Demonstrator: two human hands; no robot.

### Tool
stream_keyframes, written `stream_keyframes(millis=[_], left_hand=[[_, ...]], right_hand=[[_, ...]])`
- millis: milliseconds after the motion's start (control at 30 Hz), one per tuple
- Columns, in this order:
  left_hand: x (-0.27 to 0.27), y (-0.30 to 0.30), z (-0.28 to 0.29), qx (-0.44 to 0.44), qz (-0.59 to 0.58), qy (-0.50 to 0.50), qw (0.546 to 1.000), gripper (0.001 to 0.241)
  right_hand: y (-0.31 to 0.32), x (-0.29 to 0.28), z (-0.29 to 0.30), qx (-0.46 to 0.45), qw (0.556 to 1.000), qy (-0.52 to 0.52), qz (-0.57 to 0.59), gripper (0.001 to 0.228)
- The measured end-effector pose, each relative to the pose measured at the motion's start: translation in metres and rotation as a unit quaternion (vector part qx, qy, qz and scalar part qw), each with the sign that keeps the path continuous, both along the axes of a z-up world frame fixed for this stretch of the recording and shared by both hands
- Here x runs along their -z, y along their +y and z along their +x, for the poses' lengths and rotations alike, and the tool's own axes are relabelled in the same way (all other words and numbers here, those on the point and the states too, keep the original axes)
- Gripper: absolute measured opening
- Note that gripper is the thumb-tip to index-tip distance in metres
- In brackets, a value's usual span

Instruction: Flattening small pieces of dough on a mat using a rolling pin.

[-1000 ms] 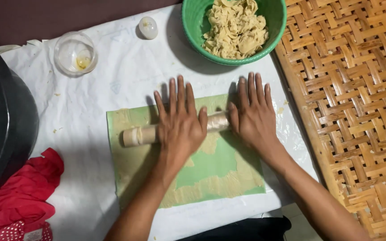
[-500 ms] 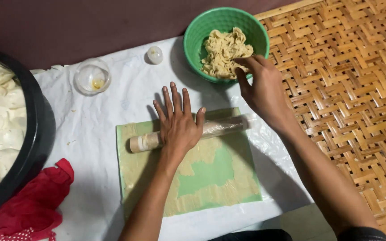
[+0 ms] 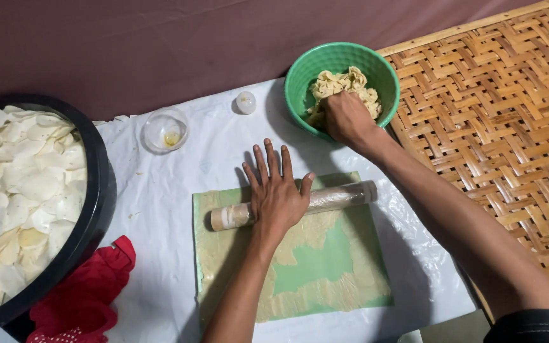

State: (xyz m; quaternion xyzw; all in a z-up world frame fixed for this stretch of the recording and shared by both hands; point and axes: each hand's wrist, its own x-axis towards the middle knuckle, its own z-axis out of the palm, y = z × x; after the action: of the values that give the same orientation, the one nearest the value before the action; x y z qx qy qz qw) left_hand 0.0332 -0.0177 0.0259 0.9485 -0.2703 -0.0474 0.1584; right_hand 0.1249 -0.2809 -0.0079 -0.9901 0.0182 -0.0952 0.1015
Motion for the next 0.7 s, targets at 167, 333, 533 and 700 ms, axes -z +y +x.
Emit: stream_keyframes(millis=[167, 333, 533, 700], left_hand=[[0.002, 0.000, 0.003, -0.001, -0.004, 0.008, 1.000, 0.084], [0.003, -0.002, 0.004, -0.001, -0.003, 0.010, 1.000, 0.084], [0.007, 0.000, 0.002, 0.000, -0.001, 0.010, 1.000, 0.082], [0.011, 0.002, -0.004, 0.011, -0.009, -0.023, 1.000, 0.080]], right_hand=[[-0.024, -0.001, -0.025, -0.074, 0.992, 0.008, -0.104, 0.023], [0.036, -0.091, -0.088, -0.053, 0.981, 0.007, -0.189, 0.033], [0.094, -0.082, -0.207, 0.021, 0.979, -0.163, 0.121, 0.011], [0.134, -0.026, -0.257, 0.147, 0.968, -0.046, 0.197, 0.021]])
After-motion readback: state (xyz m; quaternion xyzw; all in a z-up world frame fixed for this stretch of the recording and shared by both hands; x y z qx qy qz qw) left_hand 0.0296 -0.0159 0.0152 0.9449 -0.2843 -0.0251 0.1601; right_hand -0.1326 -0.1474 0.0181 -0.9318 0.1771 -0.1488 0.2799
